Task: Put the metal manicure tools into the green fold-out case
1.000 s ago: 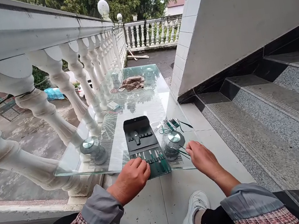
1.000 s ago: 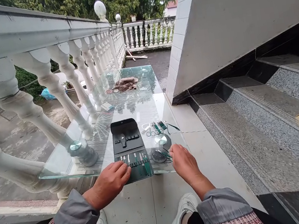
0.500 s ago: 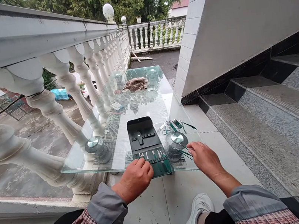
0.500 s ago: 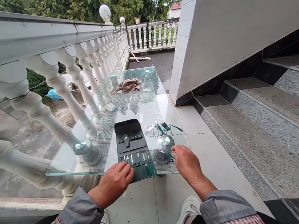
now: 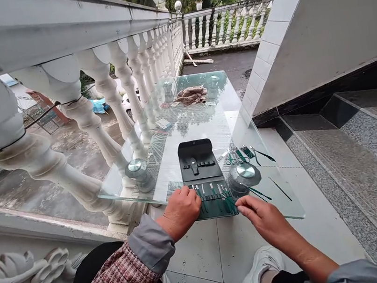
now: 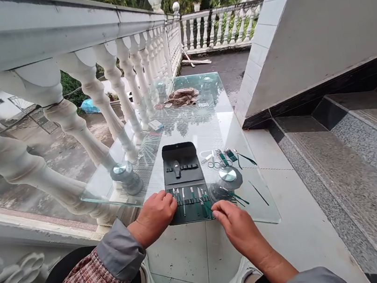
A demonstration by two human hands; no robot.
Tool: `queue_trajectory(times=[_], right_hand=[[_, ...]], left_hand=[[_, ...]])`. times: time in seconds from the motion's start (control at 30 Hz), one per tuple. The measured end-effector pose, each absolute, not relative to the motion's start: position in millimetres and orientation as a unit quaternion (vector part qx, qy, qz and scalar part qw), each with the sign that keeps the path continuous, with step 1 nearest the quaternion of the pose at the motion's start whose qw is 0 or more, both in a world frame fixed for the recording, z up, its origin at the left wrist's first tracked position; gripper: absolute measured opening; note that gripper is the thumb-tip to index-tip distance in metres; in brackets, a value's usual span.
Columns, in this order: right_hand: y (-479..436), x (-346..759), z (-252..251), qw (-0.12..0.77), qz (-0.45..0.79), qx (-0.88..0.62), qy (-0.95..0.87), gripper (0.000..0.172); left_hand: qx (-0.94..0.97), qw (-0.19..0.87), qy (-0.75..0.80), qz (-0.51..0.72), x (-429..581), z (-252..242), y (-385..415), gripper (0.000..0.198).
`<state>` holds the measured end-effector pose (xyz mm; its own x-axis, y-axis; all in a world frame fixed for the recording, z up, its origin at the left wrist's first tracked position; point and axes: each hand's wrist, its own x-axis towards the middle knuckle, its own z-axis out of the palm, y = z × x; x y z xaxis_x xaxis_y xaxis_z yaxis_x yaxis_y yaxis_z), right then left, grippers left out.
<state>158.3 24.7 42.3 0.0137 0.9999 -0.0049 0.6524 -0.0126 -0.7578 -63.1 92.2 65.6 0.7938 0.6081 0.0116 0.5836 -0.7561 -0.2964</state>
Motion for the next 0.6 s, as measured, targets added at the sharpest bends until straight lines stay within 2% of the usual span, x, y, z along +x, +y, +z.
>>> queue_trajectory(times=[0.13, 0.6], right_hand=[[21, 149, 35, 0.283, 0.308, -0.631, -0.653, 0.017], [18, 138, 27, 0.258, 0.258, -0.626, -0.689, 0.017]], left_hand=[[-0.938, 0.138, -0.314, 0.043, -63, 65, 92, 0.011], [-0.94, 0.133, -0.311, 0.042, -63, 67, 91, 0.014]])
